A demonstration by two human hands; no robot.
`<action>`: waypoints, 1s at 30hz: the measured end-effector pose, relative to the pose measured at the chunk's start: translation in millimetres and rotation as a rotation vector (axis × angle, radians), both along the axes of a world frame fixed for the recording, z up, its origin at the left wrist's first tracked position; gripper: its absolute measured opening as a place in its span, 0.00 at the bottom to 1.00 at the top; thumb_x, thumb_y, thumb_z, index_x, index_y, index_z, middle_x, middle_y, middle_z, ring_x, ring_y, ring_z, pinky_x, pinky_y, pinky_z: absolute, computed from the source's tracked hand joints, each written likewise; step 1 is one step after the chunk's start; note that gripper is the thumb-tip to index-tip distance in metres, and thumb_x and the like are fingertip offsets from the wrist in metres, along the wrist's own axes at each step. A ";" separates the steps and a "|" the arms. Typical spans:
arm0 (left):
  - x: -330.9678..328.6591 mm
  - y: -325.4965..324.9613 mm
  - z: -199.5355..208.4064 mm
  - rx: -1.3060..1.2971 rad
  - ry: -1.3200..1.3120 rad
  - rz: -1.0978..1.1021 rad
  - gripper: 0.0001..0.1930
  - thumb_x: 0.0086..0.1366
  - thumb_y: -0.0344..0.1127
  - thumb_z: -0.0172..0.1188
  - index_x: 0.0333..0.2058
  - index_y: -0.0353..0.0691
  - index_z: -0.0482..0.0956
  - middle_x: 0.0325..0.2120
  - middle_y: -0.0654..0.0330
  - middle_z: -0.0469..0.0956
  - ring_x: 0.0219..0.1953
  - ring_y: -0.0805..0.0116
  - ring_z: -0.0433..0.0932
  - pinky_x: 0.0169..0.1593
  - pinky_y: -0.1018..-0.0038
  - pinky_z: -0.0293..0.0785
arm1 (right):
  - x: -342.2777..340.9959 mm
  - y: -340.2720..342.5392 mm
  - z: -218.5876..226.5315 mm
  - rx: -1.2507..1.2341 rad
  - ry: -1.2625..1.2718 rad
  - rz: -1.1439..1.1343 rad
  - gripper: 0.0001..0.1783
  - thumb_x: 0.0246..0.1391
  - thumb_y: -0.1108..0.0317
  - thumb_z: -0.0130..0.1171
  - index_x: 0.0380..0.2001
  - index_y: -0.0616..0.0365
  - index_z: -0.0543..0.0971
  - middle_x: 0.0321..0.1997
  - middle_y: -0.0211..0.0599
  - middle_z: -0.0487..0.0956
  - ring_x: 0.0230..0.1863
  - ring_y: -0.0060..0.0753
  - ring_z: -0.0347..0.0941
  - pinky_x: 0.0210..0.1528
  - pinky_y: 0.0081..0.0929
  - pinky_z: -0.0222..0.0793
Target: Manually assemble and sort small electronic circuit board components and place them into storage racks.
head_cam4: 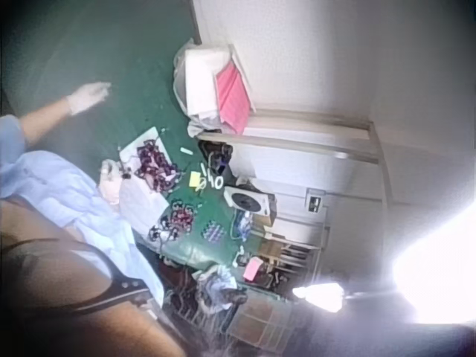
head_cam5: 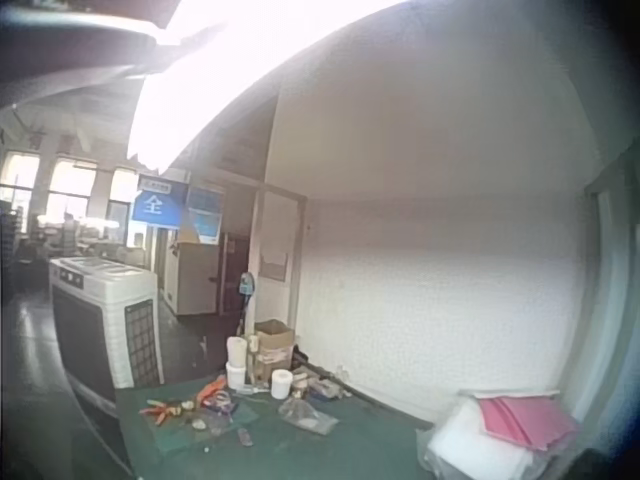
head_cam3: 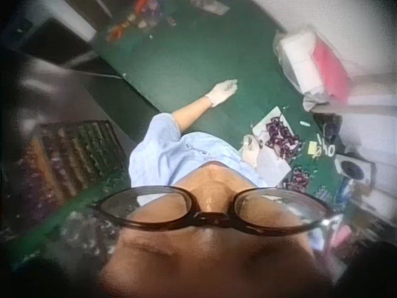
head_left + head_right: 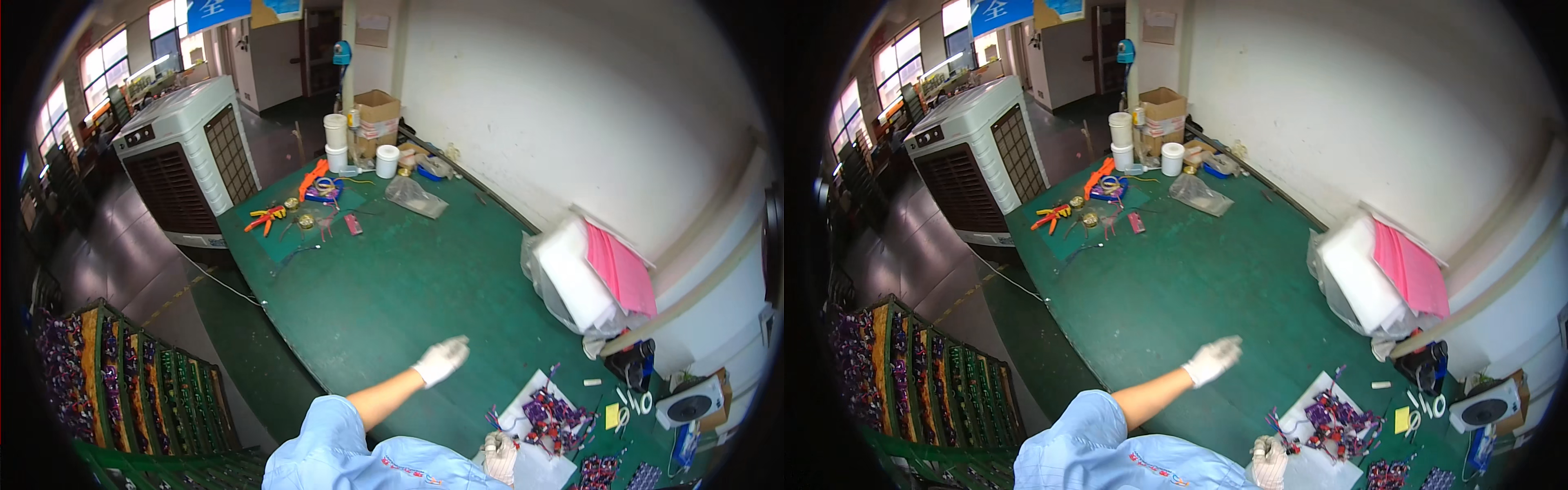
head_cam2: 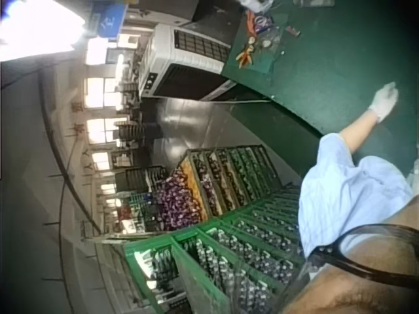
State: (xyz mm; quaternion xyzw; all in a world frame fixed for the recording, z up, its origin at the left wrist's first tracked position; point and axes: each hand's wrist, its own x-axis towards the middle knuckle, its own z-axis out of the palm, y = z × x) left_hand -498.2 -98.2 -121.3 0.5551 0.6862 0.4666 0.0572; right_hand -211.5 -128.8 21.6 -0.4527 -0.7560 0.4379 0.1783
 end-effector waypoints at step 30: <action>644.3 96.9 153.6 -0.696 -1.173 -0.951 0.35 0.63 0.57 0.47 0.60 0.36 0.55 0.51 0.48 0.65 0.50 0.53 0.70 0.52 0.62 0.68 | 600.9 21.8 -48.2 0.216 0.048 -1.013 0.12 0.55 0.63 0.48 0.35 0.60 0.75 0.31 0.49 0.76 0.34 0.49 0.74 0.38 0.36 0.70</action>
